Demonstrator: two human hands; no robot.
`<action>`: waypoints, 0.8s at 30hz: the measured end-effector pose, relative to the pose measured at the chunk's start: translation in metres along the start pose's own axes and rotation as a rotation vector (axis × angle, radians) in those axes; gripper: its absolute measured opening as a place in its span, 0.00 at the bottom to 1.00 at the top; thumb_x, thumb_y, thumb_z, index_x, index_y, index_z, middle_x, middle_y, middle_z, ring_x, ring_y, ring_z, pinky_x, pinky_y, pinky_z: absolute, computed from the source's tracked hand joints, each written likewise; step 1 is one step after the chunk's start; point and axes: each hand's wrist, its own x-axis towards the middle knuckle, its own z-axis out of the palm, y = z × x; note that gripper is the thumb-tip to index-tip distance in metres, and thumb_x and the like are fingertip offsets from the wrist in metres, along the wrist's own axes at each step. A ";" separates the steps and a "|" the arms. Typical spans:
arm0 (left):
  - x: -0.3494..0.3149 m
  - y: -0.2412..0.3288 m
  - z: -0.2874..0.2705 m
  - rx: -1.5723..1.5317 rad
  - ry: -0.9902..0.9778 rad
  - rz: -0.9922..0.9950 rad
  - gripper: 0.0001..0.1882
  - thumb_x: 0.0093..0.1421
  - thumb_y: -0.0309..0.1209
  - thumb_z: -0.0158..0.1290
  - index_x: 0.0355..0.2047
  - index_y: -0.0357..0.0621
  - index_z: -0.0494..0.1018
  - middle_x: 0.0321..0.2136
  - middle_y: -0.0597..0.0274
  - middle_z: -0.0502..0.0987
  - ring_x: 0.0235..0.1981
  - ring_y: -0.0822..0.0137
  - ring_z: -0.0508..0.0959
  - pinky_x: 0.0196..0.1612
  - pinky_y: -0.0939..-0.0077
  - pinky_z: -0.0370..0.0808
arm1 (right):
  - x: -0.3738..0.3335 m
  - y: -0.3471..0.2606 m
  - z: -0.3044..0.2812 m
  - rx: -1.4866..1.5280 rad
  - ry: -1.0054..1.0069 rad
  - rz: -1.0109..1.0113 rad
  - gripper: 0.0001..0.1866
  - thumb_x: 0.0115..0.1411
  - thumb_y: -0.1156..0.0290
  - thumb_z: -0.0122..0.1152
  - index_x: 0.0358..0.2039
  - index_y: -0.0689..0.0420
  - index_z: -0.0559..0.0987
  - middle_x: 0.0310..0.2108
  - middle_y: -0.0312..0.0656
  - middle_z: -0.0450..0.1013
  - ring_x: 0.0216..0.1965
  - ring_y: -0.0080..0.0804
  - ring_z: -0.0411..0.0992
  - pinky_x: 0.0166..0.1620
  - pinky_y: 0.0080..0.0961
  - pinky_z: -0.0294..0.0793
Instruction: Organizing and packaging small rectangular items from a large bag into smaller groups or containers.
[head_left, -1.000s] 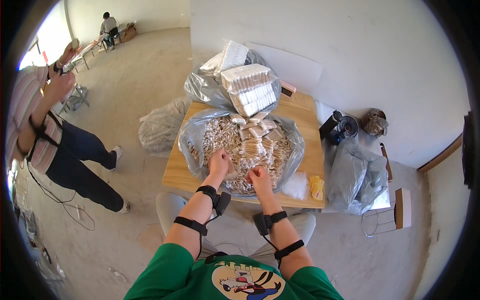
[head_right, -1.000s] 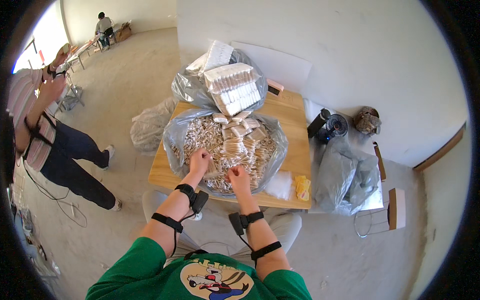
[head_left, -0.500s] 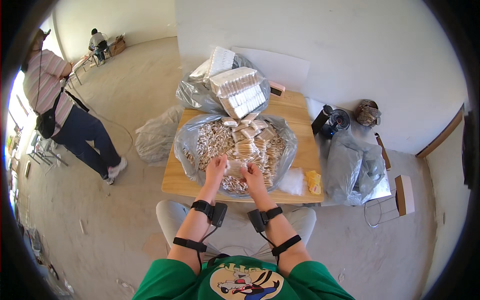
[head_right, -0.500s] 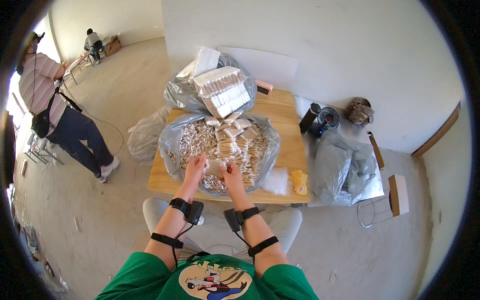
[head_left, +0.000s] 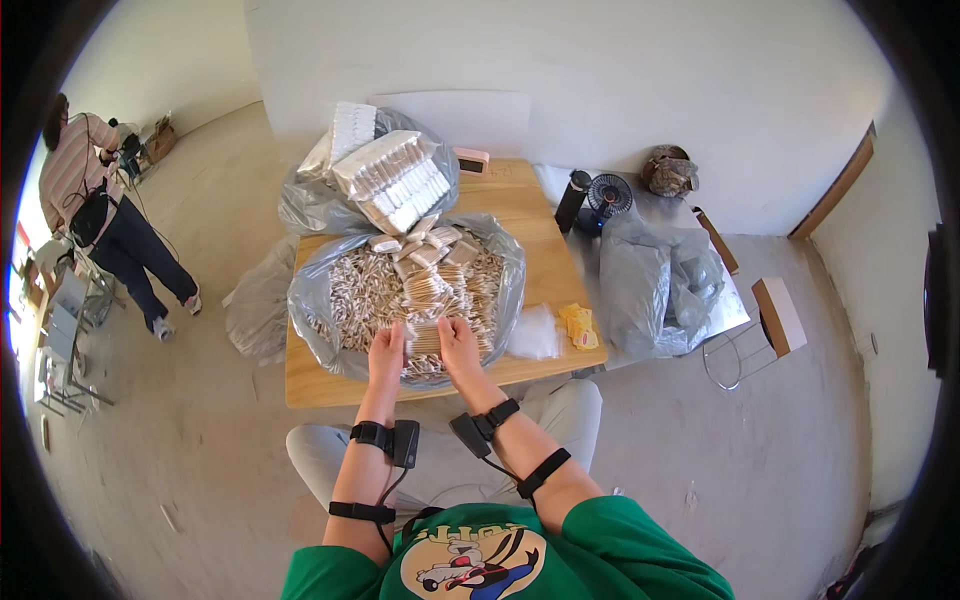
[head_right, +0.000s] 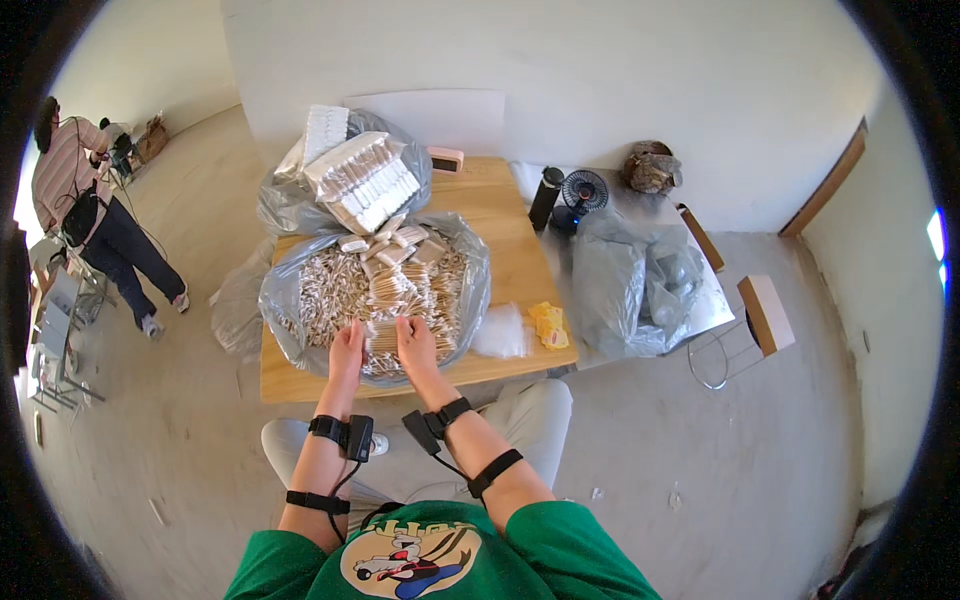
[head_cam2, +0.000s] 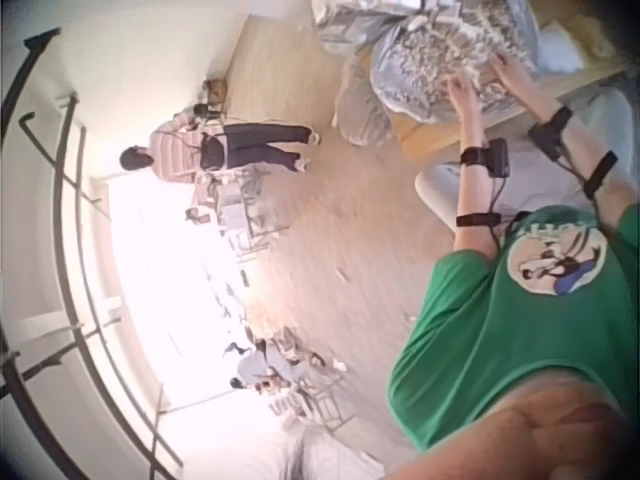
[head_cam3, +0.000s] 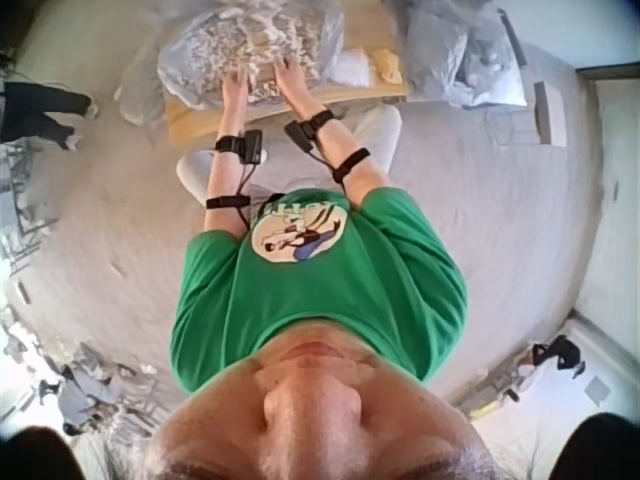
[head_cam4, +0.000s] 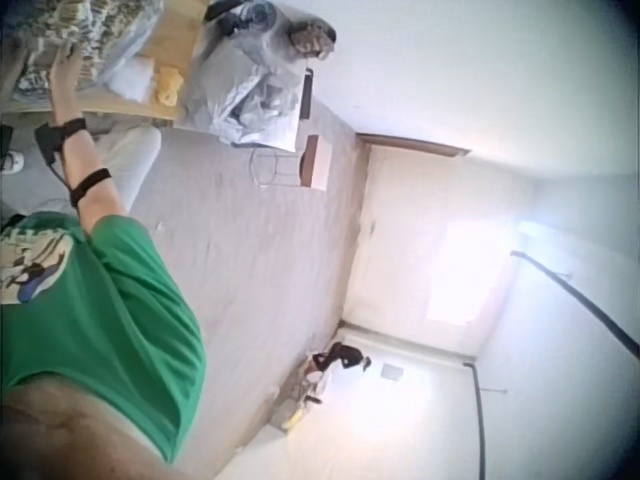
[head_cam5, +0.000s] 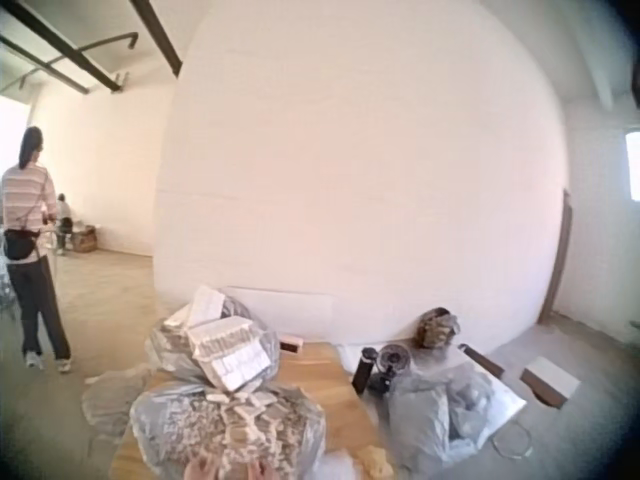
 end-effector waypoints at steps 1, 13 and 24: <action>-0.004 0.002 0.008 0.005 -0.013 -0.002 0.20 0.62 0.42 0.46 0.18 0.42 0.64 0.10 0.71 0.60 0.11 0.77 0.59 0.15 0.79 0.57 | 0.005 0.008 -0.002 -0.205 0.086 -0.122 0.15 0.61 0.58 0.50 0.33 0.59 0.71 0.18 0.32 0.67 0.17 0.17 0.63 0.20 0.16 0.63; -0.020 0.003 0.027 0.479 0.365 0.565 0.13 0.61 0.34 0.46 0.23 0.38 0.64 0.15 0.53 0.65 0.15 0.58 0.65 0.22 0.66 0.64 | 0.001 0.001 0.009 -0.224 0.121 -0.221 0.19 0.61 0.57 0.48 0.29 0.63 0.72 0.19 0.48 0.68 0.21 0.41 0.67 0.27 0.33 0.65; -0.008 -0.008 0.029 0.557 0.420 0.561 0.12 0.60 0.31 0.47 0.23 0.39 0.62 0.17 0.46 0.68 0.18 0.44 0.66 0.22 0.59 0.63 | 0.018 0.011 0.010 -0.320 0.141 -0.209 0.18 0.62 0.59 0.45 0.26 0.62 0.72 0.18 0.50 0.67 0.21 0.45 0.66 0.26 0.36 0.63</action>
